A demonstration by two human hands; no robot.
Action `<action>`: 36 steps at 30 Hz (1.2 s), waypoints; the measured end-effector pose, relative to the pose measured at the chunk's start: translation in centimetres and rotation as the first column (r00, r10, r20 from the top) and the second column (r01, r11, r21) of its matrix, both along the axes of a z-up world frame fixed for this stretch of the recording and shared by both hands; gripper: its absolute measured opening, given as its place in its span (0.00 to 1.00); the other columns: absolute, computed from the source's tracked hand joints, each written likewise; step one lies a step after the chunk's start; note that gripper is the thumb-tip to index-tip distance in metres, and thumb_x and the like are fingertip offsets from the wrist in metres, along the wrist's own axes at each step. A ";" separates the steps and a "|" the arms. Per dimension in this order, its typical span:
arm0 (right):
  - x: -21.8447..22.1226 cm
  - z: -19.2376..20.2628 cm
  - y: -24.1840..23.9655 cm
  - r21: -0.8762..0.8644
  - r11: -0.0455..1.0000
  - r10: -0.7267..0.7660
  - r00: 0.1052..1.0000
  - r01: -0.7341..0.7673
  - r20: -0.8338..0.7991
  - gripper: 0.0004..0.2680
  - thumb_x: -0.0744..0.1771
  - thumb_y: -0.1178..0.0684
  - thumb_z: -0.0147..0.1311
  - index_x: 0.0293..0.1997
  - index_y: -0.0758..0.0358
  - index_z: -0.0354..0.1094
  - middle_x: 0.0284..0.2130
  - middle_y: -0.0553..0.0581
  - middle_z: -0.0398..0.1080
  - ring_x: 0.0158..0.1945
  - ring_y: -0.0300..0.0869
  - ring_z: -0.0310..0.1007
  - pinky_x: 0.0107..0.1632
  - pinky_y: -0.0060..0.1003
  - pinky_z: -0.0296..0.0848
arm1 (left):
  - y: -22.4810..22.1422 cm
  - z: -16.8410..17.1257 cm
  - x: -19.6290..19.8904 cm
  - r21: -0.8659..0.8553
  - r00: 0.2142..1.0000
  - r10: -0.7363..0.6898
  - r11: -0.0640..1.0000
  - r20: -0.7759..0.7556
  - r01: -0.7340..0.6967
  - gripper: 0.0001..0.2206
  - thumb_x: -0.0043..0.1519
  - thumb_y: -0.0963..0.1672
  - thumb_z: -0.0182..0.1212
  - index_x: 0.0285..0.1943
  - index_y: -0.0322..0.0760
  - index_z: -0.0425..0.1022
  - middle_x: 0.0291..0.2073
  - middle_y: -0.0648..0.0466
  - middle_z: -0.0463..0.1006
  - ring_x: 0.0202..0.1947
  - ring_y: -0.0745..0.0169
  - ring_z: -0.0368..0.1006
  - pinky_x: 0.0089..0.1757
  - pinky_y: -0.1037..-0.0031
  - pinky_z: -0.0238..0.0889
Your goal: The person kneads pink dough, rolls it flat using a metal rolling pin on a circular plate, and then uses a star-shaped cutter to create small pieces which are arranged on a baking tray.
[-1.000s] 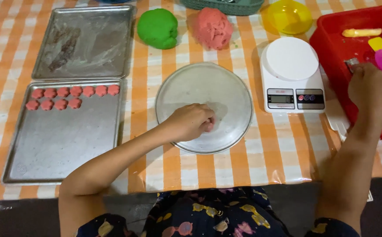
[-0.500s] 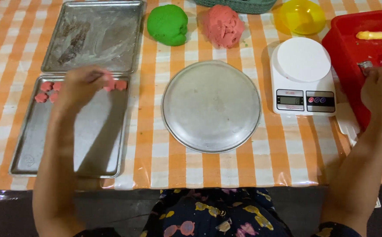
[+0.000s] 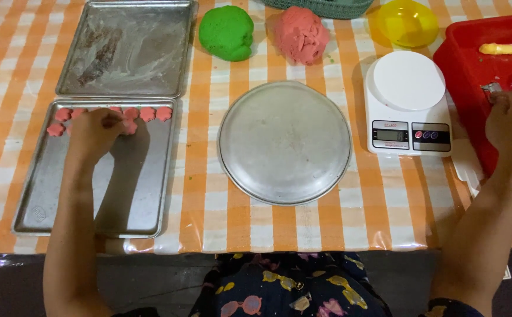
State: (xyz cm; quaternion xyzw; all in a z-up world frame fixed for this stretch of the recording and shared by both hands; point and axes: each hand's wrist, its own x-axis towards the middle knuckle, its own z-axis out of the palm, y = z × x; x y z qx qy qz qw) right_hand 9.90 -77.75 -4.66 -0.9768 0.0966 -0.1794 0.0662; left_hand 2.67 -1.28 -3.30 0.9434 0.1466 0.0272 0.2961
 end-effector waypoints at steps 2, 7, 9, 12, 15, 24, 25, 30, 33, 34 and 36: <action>1.2 -2.2 -3.2 -0.020 0.998 0.063 0.997 -0.063 0.045 0.12 0.79 0.61 0.42 0.58 0.72 0.78 0.50 0.68 0.79 0.47 0.58 0.78 0.43 0.48 0.74 | 0.7 -0.9 0.1 -0.008 0.999 -0.028 1.000 0.017 0.028 0.07 0.64 0.40 0.64 0.47 0.32 0.82 0.39 0.47 0.83 0.43 0.56 0.77 0.40 0.67 0.68; 1.6 -3.2 -4.3 -0.088 0.990 0.122 0.987 -0.113 0.106 0.12 0.79 0.61 0.45 0.55 0.67 0.81 0.46 0.65 0.81 0.42 0.55 0.80 0.38 0.47 0.75 | 1.1 -1.2 -0.1 0.005 0.995 -0.065 0.998 0.073 0.065 0.06 0.64 0.40 0.62 0.46 0.33 0.82 0.37 0.48 0.81 0.40 0.58 0.74 0.38 0.68 0.65; 1.1 -2.3 -3.0 -0.111 0.993 0.050 0.998 -0.046 0.039 0.13 0.80 0.60 0.43 0.58 0.69 0.80 0.49 0.66 0.80 0.44 0.55 0.80 0.39 0.42 0.77 | -0.4 0.7 -0.4 -0.061 0.999 0.040 0.997 -0.034 -0.042 0.08 0.67 0.42 0.61 0.51 0.35 0.81 0.42 0.49 0.82 0.46 0.56 0.75 0.42 0.66 0.66; 1.4 -2.6 -4.2 0.005 0.990 0.138 0.988 -0.139 0.074 0.14 0.79 0.61 0.40 0.56 0.75 0.79 0.48 0.73 0.79 0.47 0.63 0.77 0.44 0.53 0.73 | 0.3 -0.3 -0.5 -0.073 1.000 -0.008 0.997 0.007 0.009 0.07 0.67 0.43 0.61 0.48 0.36 0.81 0.39 0.50 0.82 0.42 0.60 0.75 0.39 0.69 0.64; 2.9 -4.3 -6.9 0.046 0.980 0.189 0.981 -0.191 0.048 0.14 0.77 0.62 0.39 0.56 0.77 0.78 0.50 0.76 0.77 0.47 0.69 0.75 0.46 0.58 0.67 | 1.5 -2.1 0.1 0.002 0.997 -0.061 0.998 0.038 0.061 0.07 0.67 0.42 0.60 0.49 0.35 0.81 0.41 0.48 0.83 0.45 0.57 0.77 0.41 0.67 0.66; 0.4 -0.9 -1.2 -0.009 0.999 0.037 0.999 -0.037 0.028 0.14 0.79 0.61 0.39 0.58 0.72 0.79 0.51 0.70 0.78 0.47 0.59 0.79 0.43 0.46 0.77 | 1.3 -2.6 -0.4 0.308 0.979 -0.147 0.946 0.142 0.098 0.17 0.68 0.38 0.48 0.51 0.46 0.86 0.36 0.57 0.85 0.33 0.58 0.76 0.30 0.67 0.59; 1.1 -1.8 -2.6 -0.008 0.999 0.036 0.999 -0.036 0.029 0.14 0.79 0.61 0.39 0.58 0.72 0.79 0.51 0.70 0.78 0.47 0.59 0.79 0.43 0.46 0.77 | 1.1 -2.0 -0.7 0.308 0.978 -0.148 0.946 0.144 0.098 0.17 0.68 0.38 0.48 0.51 0.46 0.86 0.36 0.57 0.85 0.33 0.58 0.76 0.30 0.67 0.59; 2.3 -4.7 -6.8 -0.056 0.984 0.173 0.980 -0.168 0.103 0.13 0.80 0.60 0.42 0.56 0.73 0.80 0.45 0.72 0.80 0.43 0.63 0.78 0.41 0.52 0.71 | 1.8 -2.2 -1.2 0.248 0.988 -0.067 0.968 0.141 0.030 0.10 0.63 0.40 0.55 0.44 0.41 0.83 0.28 0.55 0.79 0.33 0.58 0.71 0.31 0.66 0.60; 0.0 -0.7 -0.9 -0.022 0.999 0.029 1.000 -0.029 0.007 0.14 0.80 0.59 0.39 0.58 0.72 0.78 0.50 0.69 0.78 0.44 0.56 0.79 0.34 0.42 0.75 | 0.9 -2.0 -1.6 0.289 0.970 -0.147 0.953 0.194 0.087 0.19 0.61 0.36 0.45 0.42 0.43 0.86 0.36 0.62 0.85 0.31 0.64 0.74 0.29 0.70 0.61; 0.4 -1.1 -1.4 -0.021 0.999 0.029 1.000 -0.029 0.009 0.14 0.80 0.59 0.39 0.58 0.72 0.78 0.50 0.69 0.78 0.44 0.56 0.79 0.34 0.42 0.75 | 0.6 -1.8 -1.7 0.290 0.970 -0.147 0.953 0.195 0.086 0.19 0.61 0.36 0.45 0.42 0.43 0.86 0.36 0.62 0.85 0.31 0.64 0.74 0.29 0.70 0.61; 1.0 -1.9 -2.5 -0.114 0.993 0.034 0.999 -0.032 0.014 0.14 0.80 0.59 0.40 0.58 0.69 0.80 0.49 0.67 0.79 0.44 0.54 0.80 0.40 0.42 0.77 | -0.2 -1.6 -1.9 0.188 0.975 -0.144 0.976 0.167 0.112 0.09 0.66 0.38 0.58 0.44 0.40 0.85 0.37 0.60 0.84 0.38 0.70 0.76 0.36 0.75 0.67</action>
